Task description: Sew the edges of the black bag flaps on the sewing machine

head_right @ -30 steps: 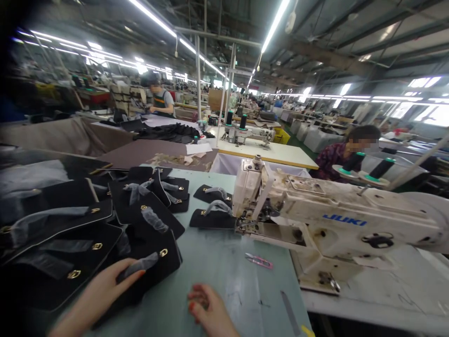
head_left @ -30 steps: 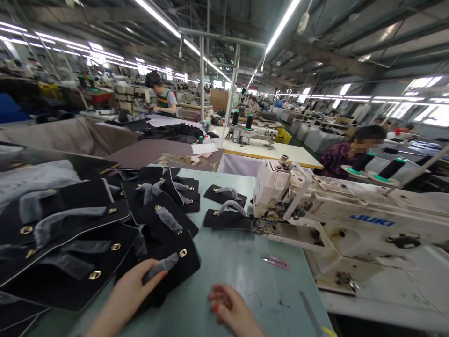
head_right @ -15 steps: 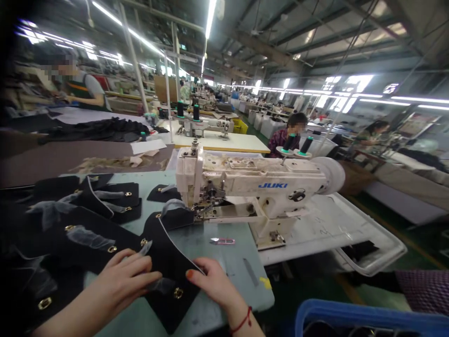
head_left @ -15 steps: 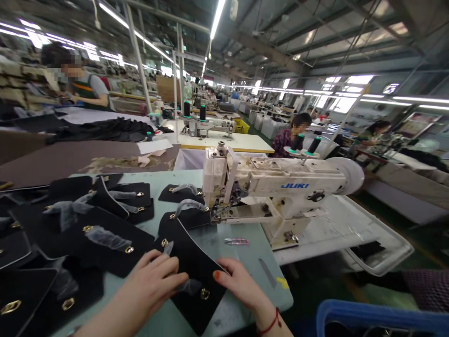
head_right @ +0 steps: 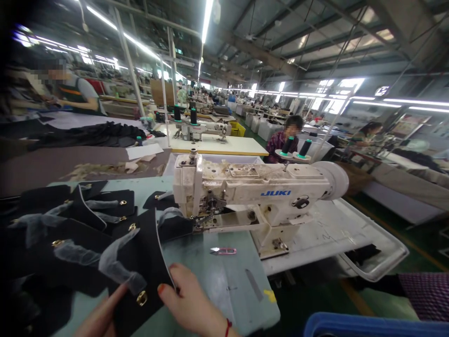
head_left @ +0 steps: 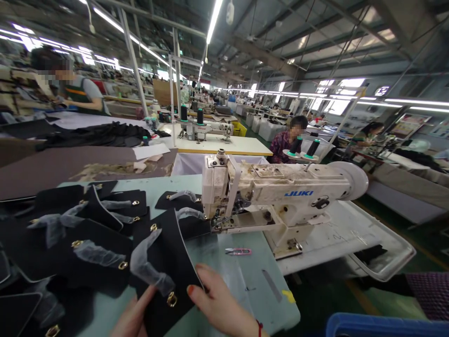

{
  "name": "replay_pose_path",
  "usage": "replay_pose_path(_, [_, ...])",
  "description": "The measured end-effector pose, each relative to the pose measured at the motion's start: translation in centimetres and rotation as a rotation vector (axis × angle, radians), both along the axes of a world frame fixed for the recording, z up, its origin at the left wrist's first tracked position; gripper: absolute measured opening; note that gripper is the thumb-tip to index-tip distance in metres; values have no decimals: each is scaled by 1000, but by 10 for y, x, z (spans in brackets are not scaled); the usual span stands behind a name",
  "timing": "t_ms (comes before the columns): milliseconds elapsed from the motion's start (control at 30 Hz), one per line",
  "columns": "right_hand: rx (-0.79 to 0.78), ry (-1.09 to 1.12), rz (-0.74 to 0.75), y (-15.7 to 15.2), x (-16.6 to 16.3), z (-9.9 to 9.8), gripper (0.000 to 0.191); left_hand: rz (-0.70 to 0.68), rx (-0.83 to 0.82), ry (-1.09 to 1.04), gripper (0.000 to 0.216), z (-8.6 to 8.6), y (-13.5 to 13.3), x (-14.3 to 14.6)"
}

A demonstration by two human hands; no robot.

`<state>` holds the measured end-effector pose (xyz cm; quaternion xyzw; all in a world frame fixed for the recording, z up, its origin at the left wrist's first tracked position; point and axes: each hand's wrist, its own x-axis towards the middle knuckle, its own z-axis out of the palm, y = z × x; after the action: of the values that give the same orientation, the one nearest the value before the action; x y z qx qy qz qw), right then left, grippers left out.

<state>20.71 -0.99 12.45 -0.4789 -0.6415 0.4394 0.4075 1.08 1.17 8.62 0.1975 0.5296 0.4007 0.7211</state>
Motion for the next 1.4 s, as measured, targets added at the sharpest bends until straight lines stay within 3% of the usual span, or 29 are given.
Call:
replay_pose_path(67, [10, -72, -116, 8, 6, -4, 45, 41, 56, -6, 65, 19, 25, 7])
replay_pose_path(200, [-128, -55, -251, 32, 19, -16, 57, -81, 160, -2, 55, 39, 79, 27])
replay_pose_path(300, [-234, 46, -327, 51, 23, -23, 63, -151, 168, -38, 52, 38, 110, 42])
replay_pose_path(467, [-315, 179, -314, 67, 24, -29, 70, -208, 169, -45, 50, 29, 140, 54])
replay_pose_path(867, [-395, 363, -371, 76, 21, -29, 71, -282, 154, -9, 48, 36, 163, 60])
replay_pose_path(1233, [-354, 457, -414, 78, 13, -30, 70, -327, 122, -44, 40, 44, 159, 54])
replay_pose_path(1400, [-358, 445, -392, 76, 15, -26, 69, -553, 114, 0, 42, 38, 147, 38])
